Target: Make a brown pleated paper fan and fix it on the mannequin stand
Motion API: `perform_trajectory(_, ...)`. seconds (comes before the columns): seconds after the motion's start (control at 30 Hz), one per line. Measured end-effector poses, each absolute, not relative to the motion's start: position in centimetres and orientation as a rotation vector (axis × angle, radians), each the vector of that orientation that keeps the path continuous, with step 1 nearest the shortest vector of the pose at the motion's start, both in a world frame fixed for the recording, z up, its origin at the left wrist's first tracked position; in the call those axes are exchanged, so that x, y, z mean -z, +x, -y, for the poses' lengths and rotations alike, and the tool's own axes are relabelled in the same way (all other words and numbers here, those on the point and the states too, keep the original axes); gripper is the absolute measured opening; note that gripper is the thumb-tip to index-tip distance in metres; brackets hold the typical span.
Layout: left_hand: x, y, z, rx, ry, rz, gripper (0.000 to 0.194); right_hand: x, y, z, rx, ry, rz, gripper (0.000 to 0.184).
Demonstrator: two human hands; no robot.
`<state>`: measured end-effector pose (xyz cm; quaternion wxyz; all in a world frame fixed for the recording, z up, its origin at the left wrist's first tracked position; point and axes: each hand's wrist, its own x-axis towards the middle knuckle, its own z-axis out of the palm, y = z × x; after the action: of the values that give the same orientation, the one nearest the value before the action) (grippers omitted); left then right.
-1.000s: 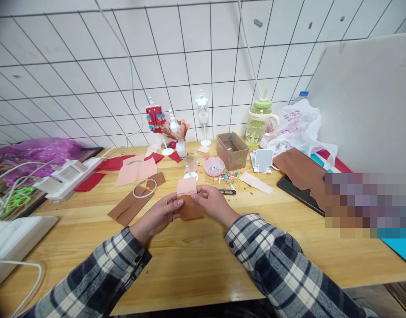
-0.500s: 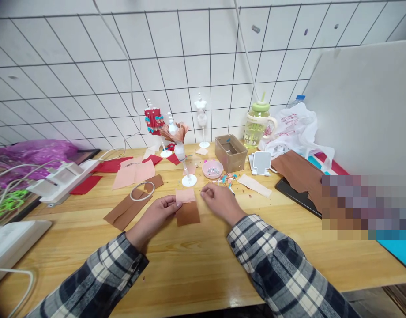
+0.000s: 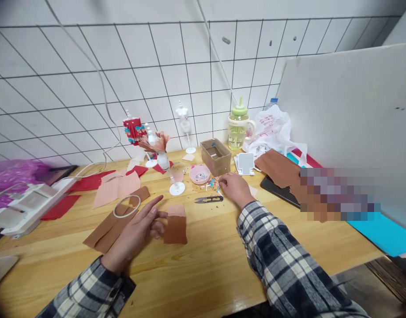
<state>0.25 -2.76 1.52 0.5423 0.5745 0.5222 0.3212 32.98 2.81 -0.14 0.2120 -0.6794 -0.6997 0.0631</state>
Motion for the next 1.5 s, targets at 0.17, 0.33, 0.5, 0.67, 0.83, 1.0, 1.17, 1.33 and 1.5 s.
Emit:
perform_trajectory(0.17, -1.7, -1.3, 2.0, -0.654, 2.093, -1.510, 0.036, -0.3, 31.1, -3.0, -0.096, -1.819, 1.975, 0.022)
perform_trajectory(0.33, -1.5, -0.7, 1.9, -0.642, 2.321, -1.308, 0.033, -0.7, 28.5, -2.9, -0.112, -1.859, 2.073, 0.027)
perform_trajectory(0.5, -0.5, 1.5, 2.4, -0.528, 2.393, -1.301, 0.031, -0.3, 28.1, -3.5, -0.174, -1.949, 2.075, 0.025)
perform_trajectory(0.67, 0.0, 1.5, 2.4, -0.485, 2.397, -1.206, 0.031, 0.2, 29.1, -3.5, -0.322, -1.948, 1.927, 0.020)
perform_trajectory(0.83, -0.2, 0.8, 2.3, -0.493, 2.343, -1.170, 0.030, 0.0, 31.1, -3.3, -0.494, -1.895, 1.626, 0.024)
perform_trajectory(1.0, -0.3, 0.7, 2.4, -0.402, 2.452, -1.209, 0.036, -2.1, 33.7, -2.1, -0.588, -1.769, 1.865, 0.036)
perform_trajectory(1.17, -0.3, 0.4, 2.4, -0.364, 2.538, -1.255, 0.042, -2.7, 36.0, -0.2, -1.081, -1.533, 2.076, 0.027)
perform_trajectory(1.33, -0.6, 0.4, 2.5, -0.340, 2.565, -1.282, 0.041, -1.9, 35.6, 0.5, -1.085, -1.565, 2.163, 0.021)
perform_trajectory(1.5, -0.4, 0.3, 2.5, -0.348, 2.561, -1.302, 0.041, -1.4, 34.4, 0.4, -0.927, -1.712, 2.212, 0.005)
